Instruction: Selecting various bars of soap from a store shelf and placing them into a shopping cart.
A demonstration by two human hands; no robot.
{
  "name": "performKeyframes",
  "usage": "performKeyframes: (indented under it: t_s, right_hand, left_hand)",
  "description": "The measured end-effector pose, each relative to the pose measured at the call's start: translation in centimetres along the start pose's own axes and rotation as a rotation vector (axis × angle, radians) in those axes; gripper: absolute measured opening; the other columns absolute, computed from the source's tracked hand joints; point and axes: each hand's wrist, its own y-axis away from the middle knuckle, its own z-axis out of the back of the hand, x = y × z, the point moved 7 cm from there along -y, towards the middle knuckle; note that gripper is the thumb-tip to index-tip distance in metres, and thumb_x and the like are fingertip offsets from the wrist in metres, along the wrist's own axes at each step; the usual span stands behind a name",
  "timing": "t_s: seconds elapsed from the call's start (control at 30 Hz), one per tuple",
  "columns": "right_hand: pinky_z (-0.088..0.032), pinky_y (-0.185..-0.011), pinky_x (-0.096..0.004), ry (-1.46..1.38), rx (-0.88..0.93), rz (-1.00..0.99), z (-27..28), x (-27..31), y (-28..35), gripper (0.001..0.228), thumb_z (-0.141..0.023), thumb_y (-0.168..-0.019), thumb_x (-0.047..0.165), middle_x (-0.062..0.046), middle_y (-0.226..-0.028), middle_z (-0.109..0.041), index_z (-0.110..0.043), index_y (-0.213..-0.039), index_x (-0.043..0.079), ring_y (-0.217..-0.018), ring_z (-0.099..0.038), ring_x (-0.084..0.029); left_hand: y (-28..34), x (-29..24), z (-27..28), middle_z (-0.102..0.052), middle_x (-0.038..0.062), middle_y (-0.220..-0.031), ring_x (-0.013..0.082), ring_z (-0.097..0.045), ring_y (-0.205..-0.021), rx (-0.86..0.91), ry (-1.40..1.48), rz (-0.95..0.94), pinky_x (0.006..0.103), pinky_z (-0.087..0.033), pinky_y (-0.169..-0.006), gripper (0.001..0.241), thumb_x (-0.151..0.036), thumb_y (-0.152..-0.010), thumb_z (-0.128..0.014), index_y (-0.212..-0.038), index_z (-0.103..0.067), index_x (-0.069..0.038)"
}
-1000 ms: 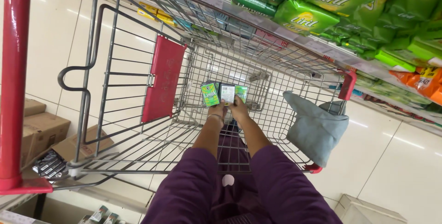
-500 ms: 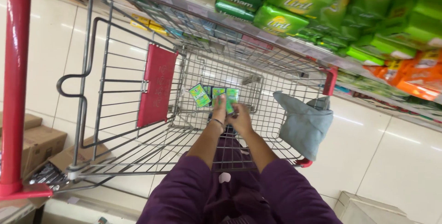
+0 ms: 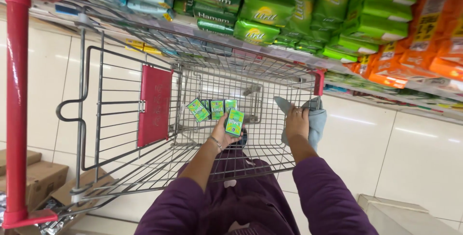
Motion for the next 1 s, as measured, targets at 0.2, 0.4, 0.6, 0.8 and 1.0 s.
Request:
performKeyframes:
  t_s: [0.2, 0.4, 0.6, 0.8, 1.0]
  right_hand:
    - [-0.052, -0.09, -0.039, -1.02, -0.014, 0.122, 4.3, 0.9, 1.0, 0.032, -0.058, -0.1, 0.034, -0.012, -0.109, -0.072, -0.072, -0.125, 0.02, -0.1, -0.068, -0.03]
    - [-0.053, -0.086, -0.033, -1.812, -0.238, 0.137, 16.7, 2.1, 6.5, 0.02, -0.076, -0.091, 0.017, -0.008, -0.097, -0.073, -0.08, -0.11, 0.013, -0.093, -0.067, -0.022]
    - [-0.052, -0.078, -0.03, -1.808, -0.235, 0.084, 18.5, 2.1, 6.3, 0.026, -0.081, -0.085, 0.015, -0.006, -0.092, -0.07, -0.082, -0.111, 0.014, -0.086, -0.064, -0.019]
    - [-0.055, -0.078, -0.029, -1.737, -0.296, 0.086, 21.4, 0.4, 7.8, 0.029, -0.078, -0.084, 0.017, -0.006, -0.095, -0.068, -0.08, -0.113, 0.014, -0.087, -0.066, -0.019]
    - [-0.05, -0.091, -0.031, -1.74, -0.479, 0.038, 17.8, -2.3, 4.1, 0.021, -0.075, -0.091, 0.016, -0.01, -0.107, -0.069, -0.079, -0.108, 0.004, -0.103, -0.064, -0.021]
  left_hand:
    - [2.4, -0.3, -1.8, -0.073, 0.015, -0.108, 0.0284, -0.07, -0.088, 0.142, 0.022, 0.011, 0.0437, -0.056, -0.08, 0.062, -0.053, -0.101, -0.034, -0.128, -0.061, -0.004]
    - [4.1, -1.3, -4.4, -0.071, 0.018, -0.11, 0.0319, -0.071, -0.096, 0.088, 0.142, -0.02, 0.0488, -0.057, -0.081, 0.054, -0.046, -0.098, -0.033, -0.127, -0.058, -0.008]
    - [0.8, -0.4, -2.5, -0.072, 0.014, -0.111, 0.0302, -0.071, -0.095, 0.167, 0.119, -0.085, 0.0462, -0.056, -0.077, 0.053, -0.048, -0.1, -0.044, -0.127, -0.061, -0.006]
    - [5.1, -2.1, -6.0, -0.072, 0.013, -0.103, 0.0294, -0.071, -0.087, 0.17, 0.099, -0.089, 0.0443, -0.055, -0.071, 0.049, -0.047, -0.098, -0.048, -0.121, -0.063, -0.007]
    - [6.0, -2.3, -6.3, -0.07, 0.016, -0.109, 0.0341, -0.07, -0.089, 0.273, -0.023, -0.062, 0.0458, -0.055, -0.071, 0.045, -0.044, -0.094, -0.053, -0.122, -0.06, -0.008]
